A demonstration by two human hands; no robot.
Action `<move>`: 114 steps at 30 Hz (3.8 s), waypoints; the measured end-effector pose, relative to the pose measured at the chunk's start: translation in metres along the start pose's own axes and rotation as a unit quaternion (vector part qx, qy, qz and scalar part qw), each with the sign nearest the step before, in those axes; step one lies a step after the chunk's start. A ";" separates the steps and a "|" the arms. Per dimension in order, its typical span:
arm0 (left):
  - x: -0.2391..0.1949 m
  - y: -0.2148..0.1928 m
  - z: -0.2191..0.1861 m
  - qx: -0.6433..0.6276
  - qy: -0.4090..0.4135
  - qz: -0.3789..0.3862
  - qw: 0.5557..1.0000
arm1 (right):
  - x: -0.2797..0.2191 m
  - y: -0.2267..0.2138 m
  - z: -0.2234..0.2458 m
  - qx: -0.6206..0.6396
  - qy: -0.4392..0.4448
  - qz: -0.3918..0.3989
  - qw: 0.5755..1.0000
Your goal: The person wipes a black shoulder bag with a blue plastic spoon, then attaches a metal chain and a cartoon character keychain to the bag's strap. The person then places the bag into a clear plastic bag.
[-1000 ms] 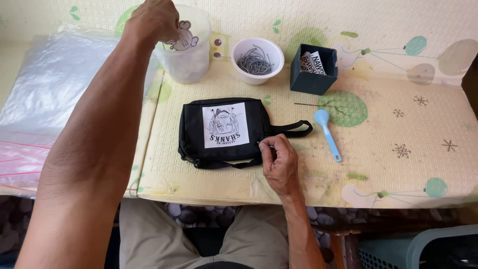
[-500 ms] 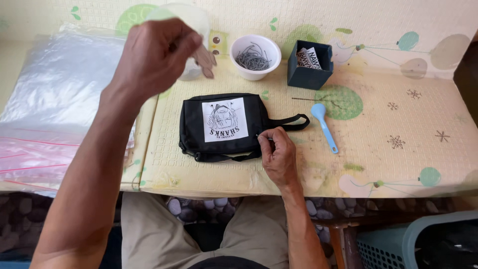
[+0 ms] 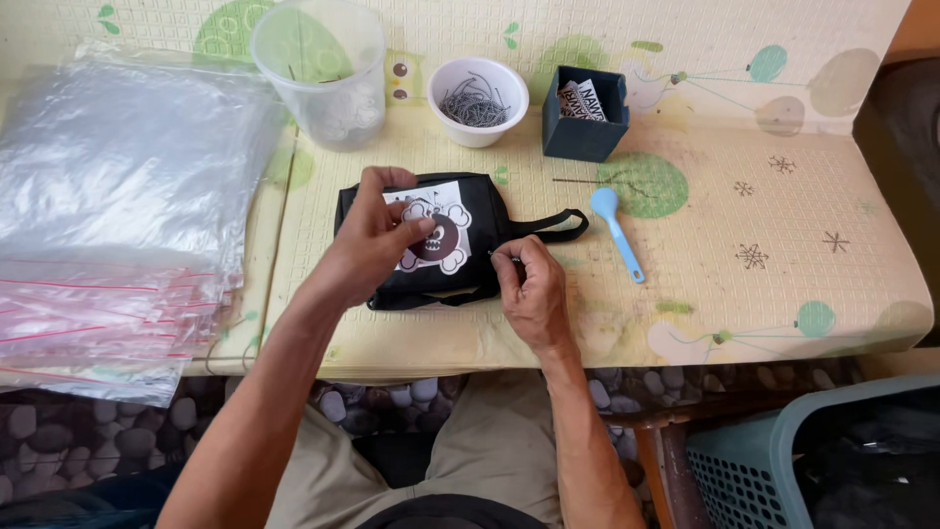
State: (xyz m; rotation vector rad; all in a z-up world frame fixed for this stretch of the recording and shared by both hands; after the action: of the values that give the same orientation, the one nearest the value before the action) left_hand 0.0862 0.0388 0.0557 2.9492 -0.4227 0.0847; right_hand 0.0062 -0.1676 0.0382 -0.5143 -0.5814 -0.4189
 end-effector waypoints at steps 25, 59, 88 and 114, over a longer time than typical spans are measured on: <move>-0.025 0.056 -0.010 0.099 -0.109 0.018 0.989 | 0.000 -0.004 0.009 0.043 -0.012 -0.036 0.998; -0.023 0.061 0.002 0.111 -0.130 0.022 0.985 | 0.000 0.004 0.001 0.020 -0.005 -0.016 1.000; -0.022 0.070 -0.019 0.346 0.115 0.062 0.929 | 0.002 0.000 0.004 0.053 0.023 0.002 0.998; -0.014 0.068 0.020 0.491 0.294 0.072 0.817 | 0.000 -0.005 0.006 0.144 0.104 0.014 0.984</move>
State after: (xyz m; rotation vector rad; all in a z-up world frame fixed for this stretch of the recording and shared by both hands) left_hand 0.0544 -0.0255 0.0451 3.5001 -0.6303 1.6463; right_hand 0.0013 -0.1682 0.0440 -0.1989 -0.4235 -0.3491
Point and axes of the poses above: each hand's wrist, its own x-axis towards the middle knuckle, its own y-axis out of the palm, z = x × y, the point moved 6 cm from there along x, towards the middle knuckle, and after that the axes turned 8 degrees about -z, right-handed, at the moved point
